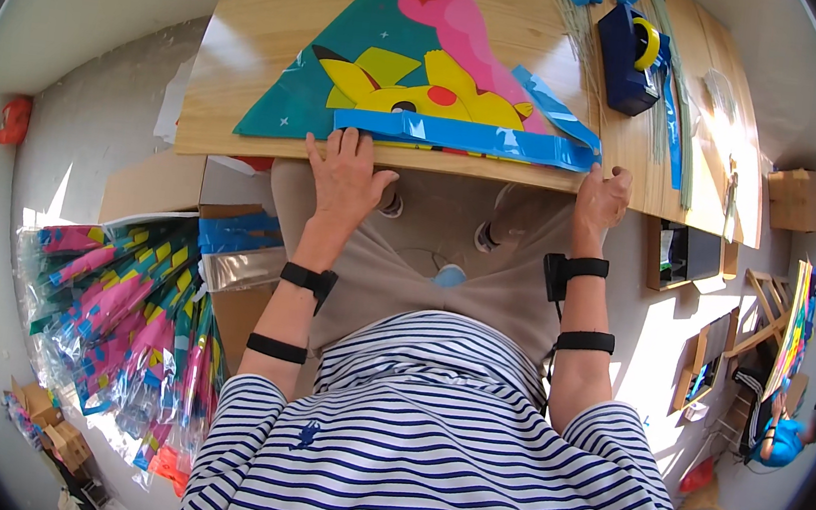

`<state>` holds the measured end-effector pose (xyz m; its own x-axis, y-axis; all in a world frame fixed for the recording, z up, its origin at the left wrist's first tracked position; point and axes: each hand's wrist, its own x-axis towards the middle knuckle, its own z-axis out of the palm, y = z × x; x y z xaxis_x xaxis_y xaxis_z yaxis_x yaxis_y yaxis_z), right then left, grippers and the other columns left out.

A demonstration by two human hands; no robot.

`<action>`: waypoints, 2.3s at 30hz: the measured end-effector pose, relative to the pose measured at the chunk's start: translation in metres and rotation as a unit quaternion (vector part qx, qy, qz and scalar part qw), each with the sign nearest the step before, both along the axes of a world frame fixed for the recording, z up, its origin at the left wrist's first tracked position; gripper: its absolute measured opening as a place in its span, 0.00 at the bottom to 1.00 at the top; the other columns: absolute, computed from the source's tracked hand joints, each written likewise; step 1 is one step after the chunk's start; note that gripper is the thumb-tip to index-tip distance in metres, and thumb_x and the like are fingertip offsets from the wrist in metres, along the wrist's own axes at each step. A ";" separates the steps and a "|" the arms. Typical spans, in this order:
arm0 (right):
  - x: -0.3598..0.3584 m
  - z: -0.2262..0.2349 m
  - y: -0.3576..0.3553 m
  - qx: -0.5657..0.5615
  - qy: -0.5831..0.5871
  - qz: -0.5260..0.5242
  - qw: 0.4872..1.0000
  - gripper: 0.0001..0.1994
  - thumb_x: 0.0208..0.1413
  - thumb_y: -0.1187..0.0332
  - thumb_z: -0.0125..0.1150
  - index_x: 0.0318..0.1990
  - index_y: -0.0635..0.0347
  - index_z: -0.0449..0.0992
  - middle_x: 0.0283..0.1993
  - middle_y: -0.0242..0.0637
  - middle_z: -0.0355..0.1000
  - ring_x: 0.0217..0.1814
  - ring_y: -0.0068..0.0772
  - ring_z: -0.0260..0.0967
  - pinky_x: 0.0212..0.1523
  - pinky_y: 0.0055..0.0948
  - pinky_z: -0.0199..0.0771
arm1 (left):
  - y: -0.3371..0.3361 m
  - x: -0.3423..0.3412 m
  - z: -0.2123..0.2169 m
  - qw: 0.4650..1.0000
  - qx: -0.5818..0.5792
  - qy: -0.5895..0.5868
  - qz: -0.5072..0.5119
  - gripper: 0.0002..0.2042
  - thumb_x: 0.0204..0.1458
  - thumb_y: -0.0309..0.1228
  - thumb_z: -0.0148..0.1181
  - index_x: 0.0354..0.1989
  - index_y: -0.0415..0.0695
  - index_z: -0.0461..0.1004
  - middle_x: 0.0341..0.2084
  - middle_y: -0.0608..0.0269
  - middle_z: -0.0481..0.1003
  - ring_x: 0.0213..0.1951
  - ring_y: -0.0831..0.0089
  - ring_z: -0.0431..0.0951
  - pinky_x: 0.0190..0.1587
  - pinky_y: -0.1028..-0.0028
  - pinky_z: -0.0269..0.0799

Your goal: Assemble a kite by attaching plastic film to the frame with tape.

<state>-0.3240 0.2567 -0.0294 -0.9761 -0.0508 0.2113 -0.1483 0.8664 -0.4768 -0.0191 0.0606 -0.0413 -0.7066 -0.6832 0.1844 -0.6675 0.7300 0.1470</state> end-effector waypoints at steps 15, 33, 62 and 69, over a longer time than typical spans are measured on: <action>0.137 -0.004 -0.119 0.048 0.110 0.660 0.742 0.37 0.60 0.49 0.62 0.72 0.61 0.63 0.79 0.43 0.52 0.82 0.50 0.45 0.77 0.55 0.47 | -0.002 0.000 -0.005 1.000 -0.015 0.019 -0.002 0.31 0.44 0.44 0.74 0.55 0.40 0.73 0.54 0.55 0.70 0.62 0.56 0.67 0.67 0.29 0.49; 0.128 -0.026 -0.112 0.081 0.090 0.683 0.721 0.42 0.56 0.44 0.64 0.74 0.56 0.59 0.80 0.44 0.50 0.83 0.47 0.44 0.78 0.54 0.45 | -0.010 0.027 -0.004 0.993 0.095 0.063 -0.030 0.32 0.48 0.35 0.71 0.63 0.42 0.70 0.65 0.56 0.68 0.68 0.58 0.65 0.72 0.36 0.43; 0.128 -0.025 -0.111 0.069 0.081 0.677 0.728 0.44 0.51 0.48 0.70 0.74 0.52 0.60 0.80 0.41 0.50 0.83 0.45 0.44 0.78 0.53 0.46 | -0.092 0.003 0.008 0.851 0.394 0.270 0.217 0.11 0.51 0.28 0.70 0.38 0.33 0.79 0.25 0.56 0.81 0.18 0.73 0.78 0.21 0.72 0.73; 0.129 -0.024 -0.110 0.067 0.072 0.678 0.729 0.45 0.51 0.48 0.71 0.74 0.53 0.60 0.81 0.41 0.50 0.83 0.45 0.43 0.78 0.54 0.45 | -0.092 -0.001 0.005 0.870 0.369 0.233 0.229 0.12 0.46 0.26 0.74 0.36 0.35 0.80 0.26 0.56 0.81 0.20 0.71 0.79 0.25 0.70 0.75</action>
